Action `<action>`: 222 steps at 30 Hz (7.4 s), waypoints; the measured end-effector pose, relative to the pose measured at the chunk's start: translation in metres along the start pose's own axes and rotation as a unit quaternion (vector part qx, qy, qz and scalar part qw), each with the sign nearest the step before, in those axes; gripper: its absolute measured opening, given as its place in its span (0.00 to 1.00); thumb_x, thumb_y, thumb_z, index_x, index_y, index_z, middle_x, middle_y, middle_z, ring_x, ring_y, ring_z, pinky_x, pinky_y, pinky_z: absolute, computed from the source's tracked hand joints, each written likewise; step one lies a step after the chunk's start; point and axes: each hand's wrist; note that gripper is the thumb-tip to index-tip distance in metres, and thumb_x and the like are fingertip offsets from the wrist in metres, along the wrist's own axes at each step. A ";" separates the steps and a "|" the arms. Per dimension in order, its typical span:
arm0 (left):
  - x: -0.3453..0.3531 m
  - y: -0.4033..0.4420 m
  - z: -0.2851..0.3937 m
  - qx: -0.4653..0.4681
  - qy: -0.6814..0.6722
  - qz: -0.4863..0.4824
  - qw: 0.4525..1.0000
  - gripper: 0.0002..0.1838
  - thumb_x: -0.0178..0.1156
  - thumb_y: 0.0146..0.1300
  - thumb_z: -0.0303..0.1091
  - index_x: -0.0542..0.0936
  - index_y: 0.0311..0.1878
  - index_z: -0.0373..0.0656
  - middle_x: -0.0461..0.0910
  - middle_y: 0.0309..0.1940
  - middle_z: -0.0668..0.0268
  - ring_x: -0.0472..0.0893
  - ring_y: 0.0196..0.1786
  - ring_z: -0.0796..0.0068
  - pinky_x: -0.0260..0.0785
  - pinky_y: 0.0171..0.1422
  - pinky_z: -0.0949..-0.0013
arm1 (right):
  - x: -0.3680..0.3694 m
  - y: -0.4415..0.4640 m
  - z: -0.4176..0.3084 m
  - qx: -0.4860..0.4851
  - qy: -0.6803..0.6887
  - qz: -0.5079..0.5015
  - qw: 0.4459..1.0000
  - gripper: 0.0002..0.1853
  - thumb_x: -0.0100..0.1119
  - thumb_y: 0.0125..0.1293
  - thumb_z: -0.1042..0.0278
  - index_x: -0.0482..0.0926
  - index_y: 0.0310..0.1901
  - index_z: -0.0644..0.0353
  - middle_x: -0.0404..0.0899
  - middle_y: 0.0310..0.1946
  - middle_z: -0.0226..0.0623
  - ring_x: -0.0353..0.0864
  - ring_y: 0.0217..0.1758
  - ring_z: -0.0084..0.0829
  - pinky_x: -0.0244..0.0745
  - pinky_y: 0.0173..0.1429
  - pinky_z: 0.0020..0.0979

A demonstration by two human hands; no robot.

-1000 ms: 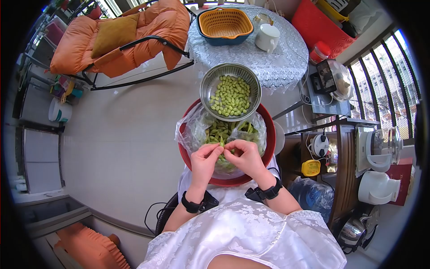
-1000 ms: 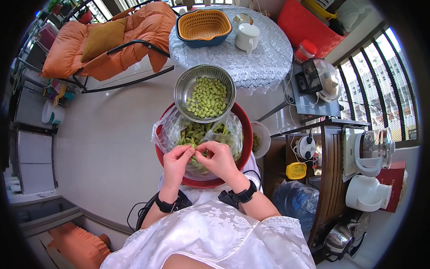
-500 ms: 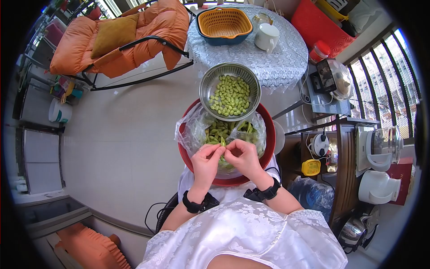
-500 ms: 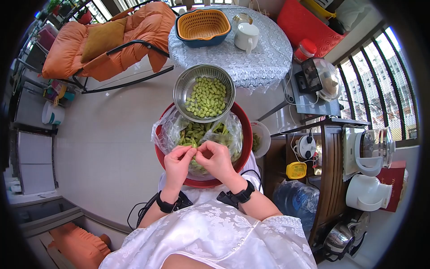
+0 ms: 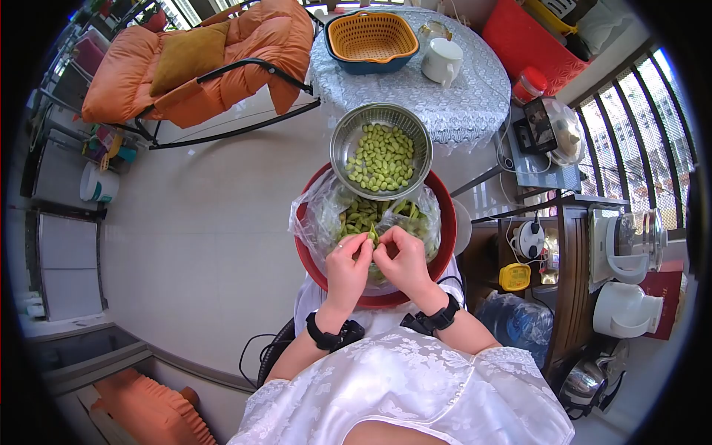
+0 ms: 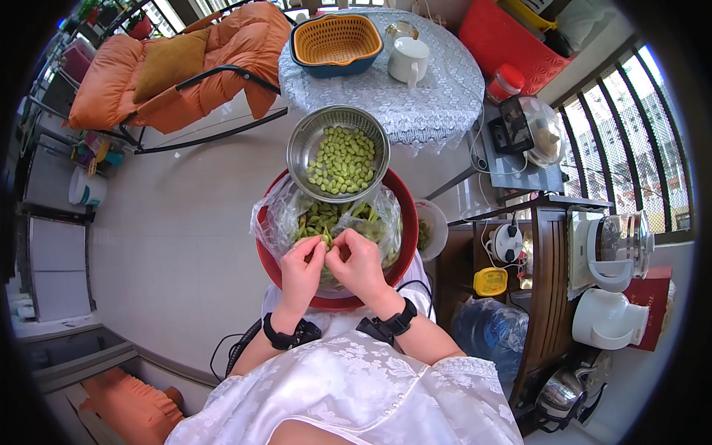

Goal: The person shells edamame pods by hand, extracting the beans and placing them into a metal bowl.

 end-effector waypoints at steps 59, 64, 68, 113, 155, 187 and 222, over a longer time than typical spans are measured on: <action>-0.013 0.000 -0.021 -0.171 -0.201 -0.071 0.962 0.13 0.57 0.74 0.32 0.85 0.47 0.32 0.85 0.32 0.67 0.80 0.31 0.83 0.70 0.33 0.77 | -0.014 0.007 -0.016 -0.086 -0.065 -0.056 0.993 0.15 0.68 0.59 0.73 0.84 0.49 0.62 0.81 0.35 0.37 0.82 0.30 0.31 0.79 0.36 0.32; -0.010 0.000 -0.021 -0.133 -0.173 -0.055 0.974 0.12 0.57 0.73 0.30 0.84 0.45 0.29 0.85 0.34 0.64 0.81 0.33 0.80 0.73 0.37 0.74 | -0.017 0.009 -0.014 -0.119 -0.096 -0.064 0.986 0.13 0.68 0.58 0.72 0.84 0.46 0.62 0.81 0.35 0.37 0.83 0.31 0.34 0.80 0.37 0.35; -0.011 0.001 -0.019 -0.127 -0.151 -0.053 0.979 0.12 0.57 0.73 0.29 0.84 0.45 0.29 0.85 0.34 0.62 0.82 0.34 0.78 0.74 0.41 0.73 | -0.015 0.009 -0.012 -0.146 -0.095 -0.050 0.983 0.10 0.68 0.59 0.74 0.84 0.43 0.62 0.81 0.33 0.35 0.83 0.30 0.31 0.78 0.35 0.32; -0.013 0.002 -0.018 -0.152 -0.208 -0.021 0.966 0.17 0.60 0.74 0.41 0.85 0.39 0.33 0.82 0.26 0.71 0.79 0.29 0.84 0.69 0.34 0.78 | -0.010 0.016 -0.024 -0.183 -0.077 -0.064 0.978 0.06 0.68 0.60 0.73 0.83 0.37 0.63 0.80 0.31 0.41 0.81 0.35 0.44 0.77 0.40 0.40; -0.016 0.009 -0.011 0.144 0.273 -0.087 0.947 0.08 0.67 0.55 0.23 0.85 0.39 0.38 0.82 0.37 0.58 0.79 0.44 0.53 0.73 0.52 0.55 | -0.151 0.011 0.100 0.062 -0.257 0.148 0.953 0.13 0.65 0.59 0.75 0.84 0.47 0.59 0.81 0.35 0.36 0.81 0.29 0.30 0.78 0.39 0.32; -0.017 -0.009 0.035 0.109 0.009 0.014 0.994 0.13 0.71 0.54 0.17 0.81 0.42 0.36 0.81 0.38 0.64 0.82 0.36 0.75 0.76 0.42 0.73 | -0.030 -0.002 -0.017 0.085 0.153 -0.088 0.981 0.09 0.70 0.61 0.69 0.85 0.39 0.66 0.82 0.29 0.25 0.71 0.26 0.12 0.66 0.30 0.19; -0.012 -0.014 0.024 0.051 0.007 -0.044 0.998 0.12 0.70 0.58 0.22 0.83 0.45 0.35 0.85 0.37 0.58 0.88 0.37 0.64 0.79 0.40 0.66 | -0.035 0.001 -0.002 0.156 0.175 -0.153 0.960 0.08 0.66 0.64 0.71 0.81 0.33 0.67 0.76 0.24 0.20 0.67 0.28 0.09 0.64 0.29 0.19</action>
Point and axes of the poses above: each hand's wrist, its own y-axis towards the middle knuckle, its own x-axis out of the palm, z = x × y
